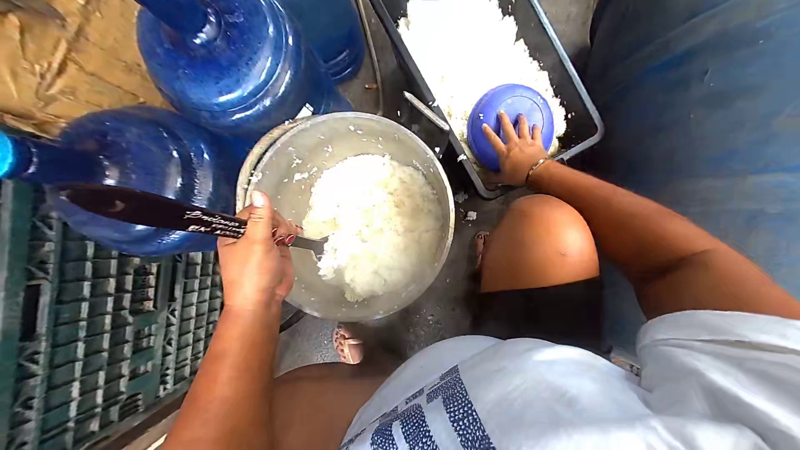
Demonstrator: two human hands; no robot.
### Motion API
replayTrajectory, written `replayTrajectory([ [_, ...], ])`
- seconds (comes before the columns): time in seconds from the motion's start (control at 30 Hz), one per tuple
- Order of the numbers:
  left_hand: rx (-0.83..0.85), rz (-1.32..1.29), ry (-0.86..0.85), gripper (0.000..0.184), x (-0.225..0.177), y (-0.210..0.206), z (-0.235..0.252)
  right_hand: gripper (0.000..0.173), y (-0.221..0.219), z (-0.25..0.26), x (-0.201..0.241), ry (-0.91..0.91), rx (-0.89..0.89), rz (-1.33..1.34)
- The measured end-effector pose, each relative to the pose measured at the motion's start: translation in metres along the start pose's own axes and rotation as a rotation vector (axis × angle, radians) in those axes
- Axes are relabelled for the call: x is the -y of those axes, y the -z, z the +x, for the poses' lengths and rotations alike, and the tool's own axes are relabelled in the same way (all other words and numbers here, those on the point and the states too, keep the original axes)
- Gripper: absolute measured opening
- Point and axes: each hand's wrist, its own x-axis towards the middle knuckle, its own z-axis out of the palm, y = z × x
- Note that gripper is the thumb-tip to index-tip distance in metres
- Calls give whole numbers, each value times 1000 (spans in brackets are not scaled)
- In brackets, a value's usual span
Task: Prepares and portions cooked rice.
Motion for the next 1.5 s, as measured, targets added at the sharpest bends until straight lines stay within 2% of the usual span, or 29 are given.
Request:
replayTrajectory([
  [0.13,-2,-18,-17,35,-5,-6,3,96,7,-2,3,-21,-93,-27],
  [0.2,-13,-44,-36,34,-8,-7,3,92,19,-2,-3,-37,-116,-11],
  [0.37,-66,-105,-39,30,-14,-12,4,100,7,9,-5,18,-86,-21],
  [0.47,-78,-121,-58,30,-18,-15,3,98,-4,23,5,-10,-68,-95],
  [0.57,-85,-156,-75,29,-15,-10,1,102,3,24,7,-46,-62,-129],
  [0.63,-87,-168,-85,29,-14,-5,1,102,20,19,-1,-47,-123,-69],
  [0.7,-93,-163,-94,32,-14,-1,2,91,46,13,-18,-77,-253,53],
  [0.8,-144,-154,-90,37,-18,0,5,84,99,-1,-40,-225,-357,219],
  [0.83,-167,-165,-94,38,-20,0,7,79,120,-10,-41,-220,-401,279],
  [0.9,-193,-183,-94,38,-22,0,11,70,163,-45,-23,-76,-474,368],
  [0.97,-213,-188,-81,40,-24,0,13,72,198,-89,13,189,-517,376],
  [1.03,-219,-180,-73,40,-23,0,16,73,215,-130,61,485,-545,305],
  [1.13,-230,-174,-83,40,-20,-1,21,62,197,-159,138,918,-549,196],
  [1.2,-252,-198,-86,42,-19,-2,23,53,164,-159,182,1102,-541,109],
  [1.33,-332,-312,-56,49,-23,7,27,47,94,-136,225,1278,-537,-90],
  [1.5,-366,-305,-23,49,-20,20,30,48,56,-117,235,1280,-440,-174],
])
